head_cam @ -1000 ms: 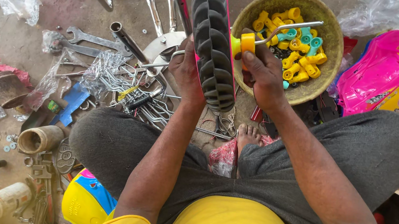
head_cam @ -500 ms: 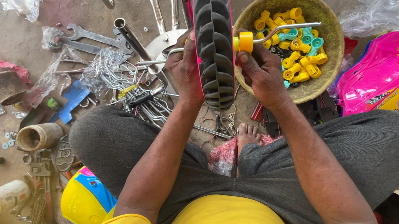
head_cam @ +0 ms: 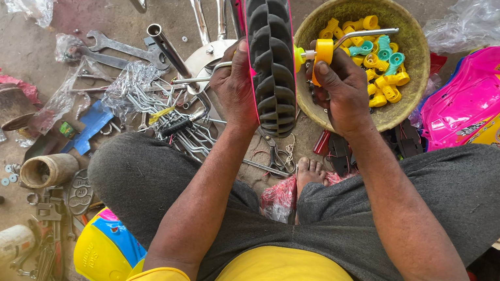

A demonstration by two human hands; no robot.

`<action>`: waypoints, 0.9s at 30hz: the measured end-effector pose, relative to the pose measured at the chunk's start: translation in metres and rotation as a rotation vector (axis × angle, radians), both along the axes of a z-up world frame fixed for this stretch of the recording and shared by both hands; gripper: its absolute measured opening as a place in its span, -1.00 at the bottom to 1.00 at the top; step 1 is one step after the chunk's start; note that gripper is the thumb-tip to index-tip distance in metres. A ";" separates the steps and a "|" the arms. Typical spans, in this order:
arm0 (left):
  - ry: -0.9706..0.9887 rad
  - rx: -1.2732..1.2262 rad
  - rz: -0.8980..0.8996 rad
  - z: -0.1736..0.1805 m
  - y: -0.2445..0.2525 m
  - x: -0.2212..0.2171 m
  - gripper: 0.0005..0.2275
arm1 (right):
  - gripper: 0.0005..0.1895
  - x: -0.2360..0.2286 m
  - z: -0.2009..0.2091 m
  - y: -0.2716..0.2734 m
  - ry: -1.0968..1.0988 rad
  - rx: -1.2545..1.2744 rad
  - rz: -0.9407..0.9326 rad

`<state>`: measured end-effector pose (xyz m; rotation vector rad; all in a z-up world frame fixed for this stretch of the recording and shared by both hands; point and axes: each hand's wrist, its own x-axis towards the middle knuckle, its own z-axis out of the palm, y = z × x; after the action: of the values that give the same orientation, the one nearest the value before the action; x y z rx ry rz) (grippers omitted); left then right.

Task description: The person assembles a child's tricycle wheel by attaching a pink wheel to a metal axle using a wrench. They then add yellow plastic stabilizer wheels to the axle and secure them with nuts from a nearby bowl.

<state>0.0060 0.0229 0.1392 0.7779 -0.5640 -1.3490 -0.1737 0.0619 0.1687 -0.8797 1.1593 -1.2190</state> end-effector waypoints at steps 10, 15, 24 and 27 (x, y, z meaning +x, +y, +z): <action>0.034 0.103 0.009 -0.016 -0.002 -0.001 -0.76 | -0.67 0.000 -0.008 0.000 0.020 0.007 0.043; 0.052 0.130 0.032 -0.031 -0.005 0.003 -0.73 | -0.59 -0.007 -0.007 -0.001 -0.053 -0.062 -0.095; 0.015 0.128 0.068 -0.030 -0.003 0.000 -0.76 | -0.58 -0.010 -0.005 0.000 -0.030 -0.027 -0.090; -0.058 0.123 0.087 -0.025 -0.004 0.000 -0.77 | -0.56 -0.009 -0.002 0.000 -0.028 -0.025 -0.136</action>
<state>0.0058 0.0192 0.1142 0.9345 -0.4901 -1.2928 -0.1831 0.0615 0.1671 -0.8104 1.1990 -1.3550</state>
